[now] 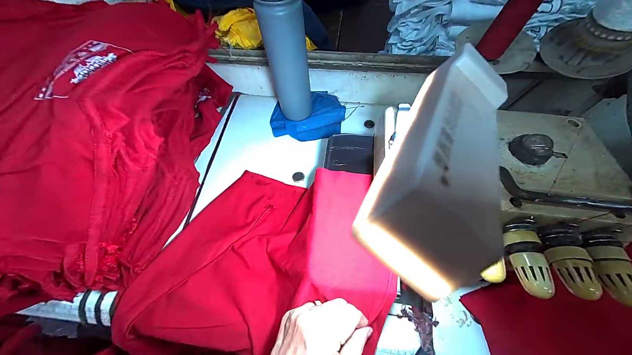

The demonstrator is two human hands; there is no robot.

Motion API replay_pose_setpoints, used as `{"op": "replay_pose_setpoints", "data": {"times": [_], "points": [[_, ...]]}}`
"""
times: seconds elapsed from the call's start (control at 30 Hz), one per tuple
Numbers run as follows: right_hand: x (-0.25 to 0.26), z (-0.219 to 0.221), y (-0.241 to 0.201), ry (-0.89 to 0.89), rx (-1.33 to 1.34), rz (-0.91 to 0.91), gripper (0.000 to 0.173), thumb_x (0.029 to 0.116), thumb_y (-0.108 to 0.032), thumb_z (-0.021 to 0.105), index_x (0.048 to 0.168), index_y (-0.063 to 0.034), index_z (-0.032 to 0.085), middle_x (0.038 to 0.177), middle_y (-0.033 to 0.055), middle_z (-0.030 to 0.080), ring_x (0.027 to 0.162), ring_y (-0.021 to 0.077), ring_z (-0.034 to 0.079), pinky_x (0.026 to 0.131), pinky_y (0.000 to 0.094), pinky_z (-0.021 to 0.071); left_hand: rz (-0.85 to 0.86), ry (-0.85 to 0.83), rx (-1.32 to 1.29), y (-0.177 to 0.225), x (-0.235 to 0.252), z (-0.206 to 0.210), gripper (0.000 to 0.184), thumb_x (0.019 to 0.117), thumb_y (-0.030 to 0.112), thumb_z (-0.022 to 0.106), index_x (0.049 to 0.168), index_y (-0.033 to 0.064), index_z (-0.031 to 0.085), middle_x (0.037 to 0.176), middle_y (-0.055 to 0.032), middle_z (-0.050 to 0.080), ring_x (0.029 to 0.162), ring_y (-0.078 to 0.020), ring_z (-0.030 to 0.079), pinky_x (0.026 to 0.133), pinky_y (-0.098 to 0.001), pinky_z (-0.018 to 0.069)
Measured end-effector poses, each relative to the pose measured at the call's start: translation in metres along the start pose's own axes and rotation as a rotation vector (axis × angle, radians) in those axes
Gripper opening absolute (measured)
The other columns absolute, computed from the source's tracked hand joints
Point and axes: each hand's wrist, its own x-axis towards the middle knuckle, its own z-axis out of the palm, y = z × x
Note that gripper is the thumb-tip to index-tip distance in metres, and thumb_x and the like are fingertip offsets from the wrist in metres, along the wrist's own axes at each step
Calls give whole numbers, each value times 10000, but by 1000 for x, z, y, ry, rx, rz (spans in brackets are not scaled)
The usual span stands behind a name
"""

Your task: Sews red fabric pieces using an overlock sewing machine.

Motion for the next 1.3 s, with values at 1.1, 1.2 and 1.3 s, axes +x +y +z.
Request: {"op": "replay_pose_setpoints", "data": {"times": [1.1, 1.2, 1.3], "points": [[51, -120, -15, 556, 1098, 350, 244, 883, 51, 584, 724, -121, 648, 489, -42, 585, 379, 12, 545, 367, 154, 461, 72, 289, -238, 7, 43, -27, 87, 881, 95, 696, 853, 30, 748, 820, -41, 706, 789, -10, 635, 722, -115, 515], [50, -123, -14, 511, 1121, 360, 240, 914, 39, 588, 744, -109, 670, 499, -32, 596, 388, 16, 556, 371, 156, 466, 118, 239, -234, 3, 41, -27, 115, 914, 130, 681, 836, 83, 752, 855, -22, 723, 889, -48, 648, 814, -182, 497], [49, -127, -14, 463, 1164, 376, 229, 928, 29, 592, 763, -105, 676, 509, -17, 614, 399, 23, 573, 378, 155, 472, 221, 124, -227, -4, 40, -24, 131, 957, 140, 654, 859, 98, 730, 1023, -56, 736, 1101, -109, 661, 1078, -282, 467]]}}
